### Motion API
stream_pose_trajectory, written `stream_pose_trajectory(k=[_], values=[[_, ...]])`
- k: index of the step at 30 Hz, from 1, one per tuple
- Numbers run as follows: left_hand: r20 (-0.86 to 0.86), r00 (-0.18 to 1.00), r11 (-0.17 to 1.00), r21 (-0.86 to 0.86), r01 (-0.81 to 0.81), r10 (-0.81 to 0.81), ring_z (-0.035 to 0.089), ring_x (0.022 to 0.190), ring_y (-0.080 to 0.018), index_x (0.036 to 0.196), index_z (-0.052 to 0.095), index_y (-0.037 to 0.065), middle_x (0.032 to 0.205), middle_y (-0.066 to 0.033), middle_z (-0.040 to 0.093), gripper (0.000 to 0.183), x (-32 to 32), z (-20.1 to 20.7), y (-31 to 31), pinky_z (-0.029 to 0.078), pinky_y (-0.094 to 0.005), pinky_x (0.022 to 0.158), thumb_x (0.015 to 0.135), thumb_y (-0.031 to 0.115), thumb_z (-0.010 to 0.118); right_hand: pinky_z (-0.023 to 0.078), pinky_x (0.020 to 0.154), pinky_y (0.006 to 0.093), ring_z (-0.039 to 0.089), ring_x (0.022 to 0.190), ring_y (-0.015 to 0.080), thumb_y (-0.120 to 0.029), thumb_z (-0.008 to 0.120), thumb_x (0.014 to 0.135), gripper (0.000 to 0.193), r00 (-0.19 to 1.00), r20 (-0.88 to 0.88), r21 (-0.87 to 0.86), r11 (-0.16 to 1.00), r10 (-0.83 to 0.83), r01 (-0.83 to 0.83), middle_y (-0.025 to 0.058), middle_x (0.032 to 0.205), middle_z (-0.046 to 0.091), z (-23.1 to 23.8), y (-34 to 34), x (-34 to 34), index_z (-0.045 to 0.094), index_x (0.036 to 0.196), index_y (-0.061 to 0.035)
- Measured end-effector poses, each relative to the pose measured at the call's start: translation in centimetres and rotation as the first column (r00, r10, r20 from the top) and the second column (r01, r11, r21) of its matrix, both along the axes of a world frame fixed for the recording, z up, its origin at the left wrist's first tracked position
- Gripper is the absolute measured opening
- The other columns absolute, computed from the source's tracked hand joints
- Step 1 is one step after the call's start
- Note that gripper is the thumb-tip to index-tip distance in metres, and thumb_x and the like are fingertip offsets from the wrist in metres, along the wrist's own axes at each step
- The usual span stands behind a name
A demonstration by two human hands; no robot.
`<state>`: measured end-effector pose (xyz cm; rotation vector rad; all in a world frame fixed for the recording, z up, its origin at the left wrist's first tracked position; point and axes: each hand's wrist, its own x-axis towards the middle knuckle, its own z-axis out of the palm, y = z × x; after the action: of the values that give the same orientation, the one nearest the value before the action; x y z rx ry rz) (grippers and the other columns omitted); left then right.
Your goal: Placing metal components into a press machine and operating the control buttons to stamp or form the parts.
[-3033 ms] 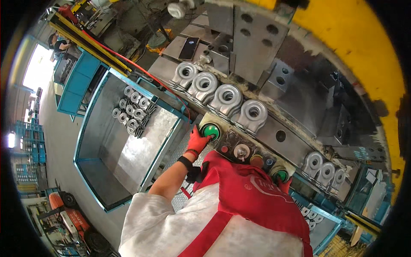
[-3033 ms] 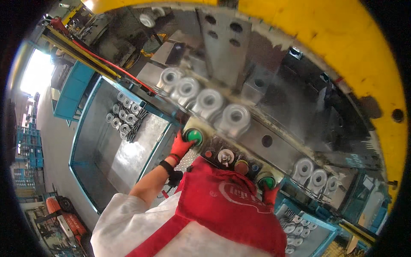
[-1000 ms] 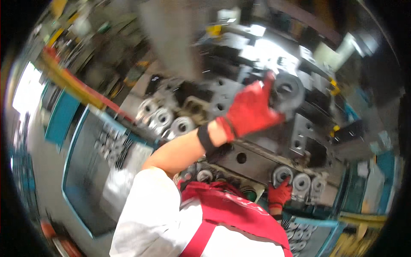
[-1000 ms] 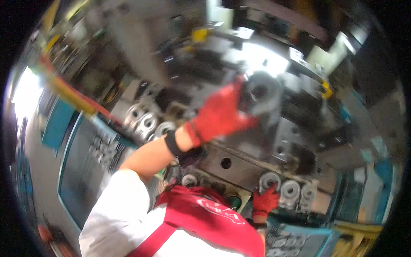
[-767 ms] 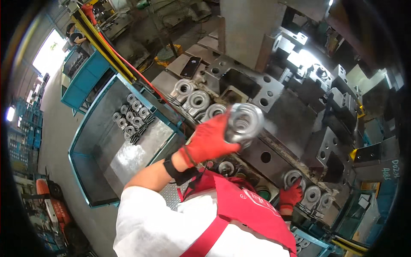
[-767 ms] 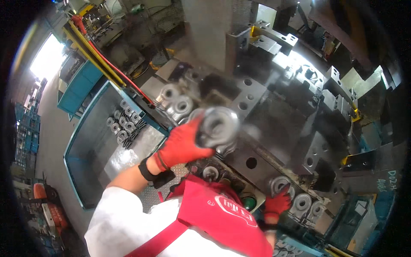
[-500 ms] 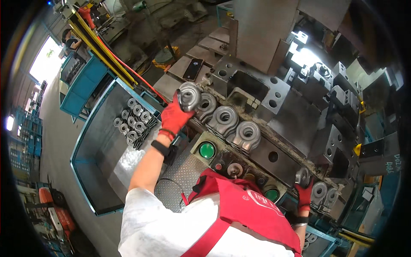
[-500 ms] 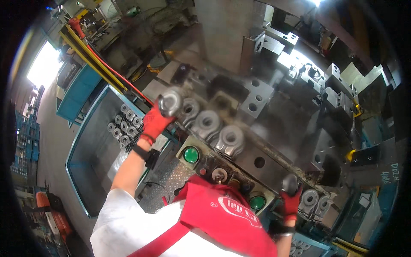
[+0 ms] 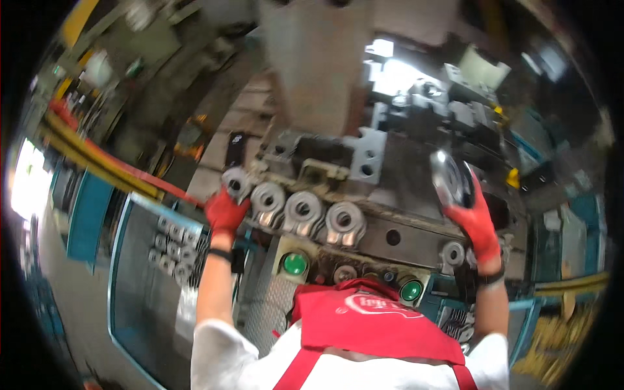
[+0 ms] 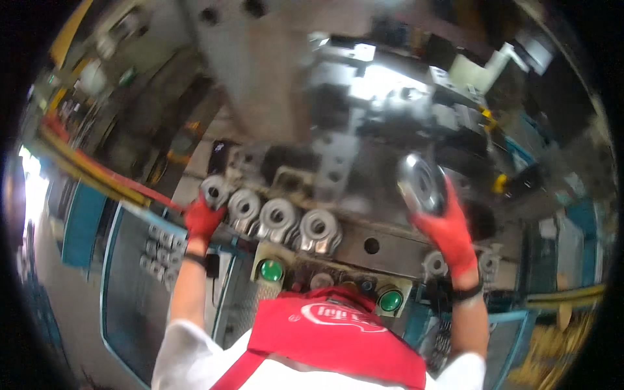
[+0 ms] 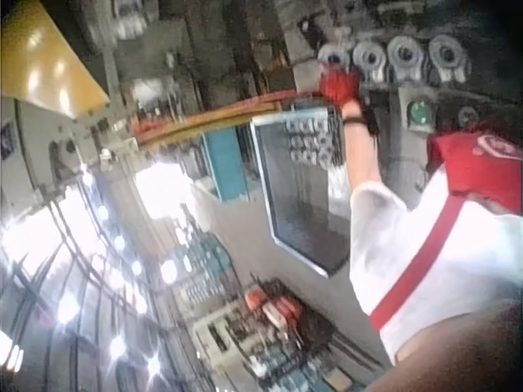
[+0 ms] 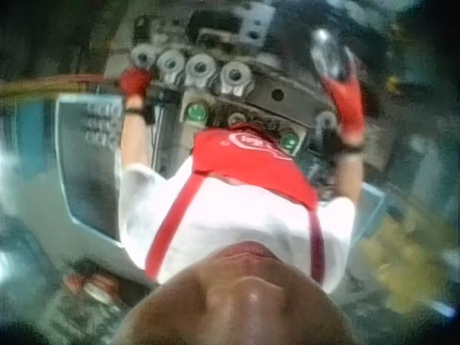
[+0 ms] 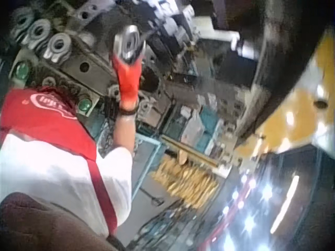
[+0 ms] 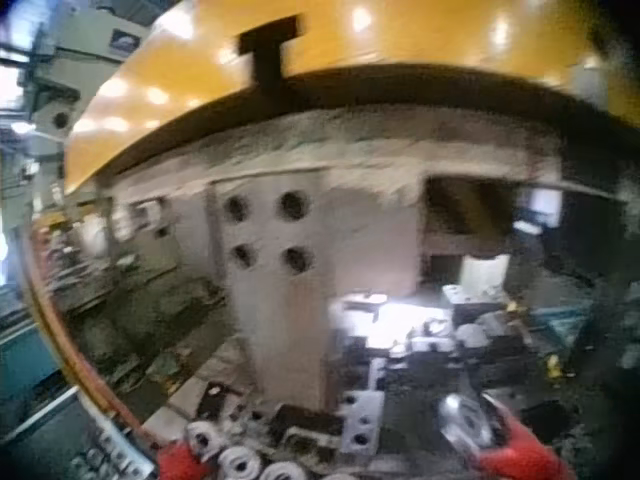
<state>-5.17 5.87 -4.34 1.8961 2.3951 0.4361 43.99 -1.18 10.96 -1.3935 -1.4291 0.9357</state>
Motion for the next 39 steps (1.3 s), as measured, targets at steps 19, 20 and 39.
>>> stream_pose_trajectory(k=[19,20,39], values=[[0.26,0.947,0.903,0.333,-0.27,0.188,0.03,0.126,-0.0376,0.133,0.031,-0.004,0.134,-0.023,0.036,0.068,1.6,-5.6,-11.3,0.024,-0.0436,0.106,0.076,0.014,0.063,0.047,0.073,0.0308,0.06,0.08,0.0145,-0.038,0.056,0.078,0.034,0.734,0.676,0.041,0.998,-0.061,0.046,0.0028,0.093,0.067,-1.6,31.3,4.5,0.067,0.097,-0.0122],[0.297,0.941,0.898,0.351,-0.266,0.163,0.031,0.126,-0.0366,0.134,0.03,-0.003,0.134,-0.0228,0.036,0.07,1.6,-6.0,-11.6,0.024,-0.0428,0.106,0.076,0.015,0.064,0.047,0.072,0.0299,0.06,0.079,0.0135,-0.035,0.056,0.078,0.032,0.814,0.576,0.019,0.997,-0.075,0.079,0.0023,0.092,0.067,-2.2,31.4,4.6,0.067,0.096,-0.012],[0.953,0.272,0.988,-0.149,0.028,0.136,0.037,0.125,-0.0345,0.137,0.021,-0.005,0.137,-0.0262,0.031,0.085,8.9,-12.3,-16.2,0.031,-0.0371,0.103,0.077,0.029,0.069,0.04,0.091,0.031,0.052,0.105,0.0177,-0.008,0.059,0.083,0.037,0.925,0.121,0.046,0.933,-0.36,0.357,0.0129,0.117,0.055,-14.9,-11.7,1.2,0.052,0.119,0.0013]])
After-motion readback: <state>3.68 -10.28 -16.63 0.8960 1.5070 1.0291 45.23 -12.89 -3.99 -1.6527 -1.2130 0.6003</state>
